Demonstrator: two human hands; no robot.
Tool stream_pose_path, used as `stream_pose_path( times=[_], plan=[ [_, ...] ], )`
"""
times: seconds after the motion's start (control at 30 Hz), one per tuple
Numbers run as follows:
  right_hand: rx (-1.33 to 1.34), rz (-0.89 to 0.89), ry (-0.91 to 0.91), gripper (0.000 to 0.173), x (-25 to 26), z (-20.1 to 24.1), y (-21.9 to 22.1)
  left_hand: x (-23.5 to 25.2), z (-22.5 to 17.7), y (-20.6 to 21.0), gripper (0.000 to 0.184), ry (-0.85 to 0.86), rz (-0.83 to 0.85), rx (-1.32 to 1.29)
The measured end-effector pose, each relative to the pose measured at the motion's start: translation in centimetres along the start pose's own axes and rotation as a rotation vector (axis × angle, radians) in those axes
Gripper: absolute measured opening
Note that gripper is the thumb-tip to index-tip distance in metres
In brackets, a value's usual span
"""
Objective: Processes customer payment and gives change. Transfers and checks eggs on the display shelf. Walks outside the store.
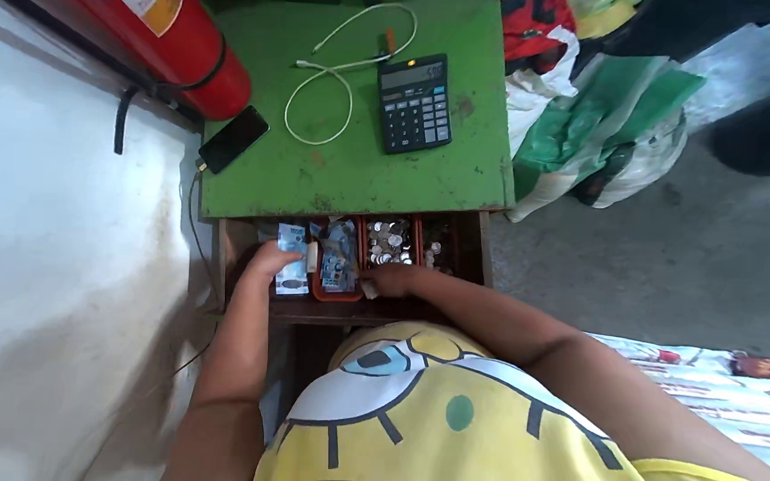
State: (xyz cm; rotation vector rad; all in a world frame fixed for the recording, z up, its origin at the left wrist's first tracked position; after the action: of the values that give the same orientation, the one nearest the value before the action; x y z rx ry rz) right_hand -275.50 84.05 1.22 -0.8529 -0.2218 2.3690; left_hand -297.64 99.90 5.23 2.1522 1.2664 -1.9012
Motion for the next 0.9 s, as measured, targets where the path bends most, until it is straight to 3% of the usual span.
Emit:
stream_pose_path(
  times=[0.13, 0.23, 0.33, 0.4, 0.47, 0.6, 0.73, 0.8, 0.9],
  plan=[
    [0.496, -0.25, 0.093, 0.041, -2.8, -1.3, -1.4, -0.5, 0.1, 2.0, 0.051, 0.064, 0.22, -0.103],
    [0.858, -0.48, 0.161, 0.04, -5.4, -2.7, -2.1, 2.7, 1.3, 0.9, 0.059, -0.016, 0.097, -0.022],
    [1.06, -0.739, 0.181, 0.036, -8.4, -2.3, -3.2, 4.8, 3.4, -0.2, 0.06, -0.14, -0.085, 0.455],
    [1.179, -0.921, 0.148, 0.032, -10.1, -2.3, -3.6, 5.4, 4.3, 0.7, 0.063, -0.27, -0.058, 0.723],
    [1.274, -1.068, 0.067, 0.03, -11.2, -3.0, -3.5, 6.4, 4.7, 2.1, 0.065, -0.339, -0.04, 0.821],
    [1.341, -1.233, -0.002, 0.029, -12.9, -3.6, -3.2, 7.3, 5.0, 3.7, 0.061, -0.362, -0.019, 0.809],
    [1.345, -1.306, -0.046, 0.031, -14.4, -4.0, -3.2, 4.9, 3.0, 0.6, 0.047, -0.158, -0.058, 0.84],
    [1.357, -1.324, -0.065, 0.031, -15.4, -3.8, -3.2, 3.2, 1.4, -1.0, 0.044, -0.029, -0.068, 0.69],
    [1.326, -1.323, -0.123, 0.032, -16.2, -4.2, -3.4, 0.4, -0.7, -0.6, 0.047, 0.027, 0.036, 0.333]
  ],
)
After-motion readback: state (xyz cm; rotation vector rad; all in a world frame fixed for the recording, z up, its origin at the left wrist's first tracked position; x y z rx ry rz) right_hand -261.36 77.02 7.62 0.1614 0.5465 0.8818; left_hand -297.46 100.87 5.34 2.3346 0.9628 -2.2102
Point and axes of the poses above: each hand's wrist, its own x-axis towards the middle knuckle, its own y-axis out of the palm, z = x × y, the point moved 3 cm from there along x, towards the middle knuckle, and after that the axes turned 14 degrees about -y, right-handed, at the moved point
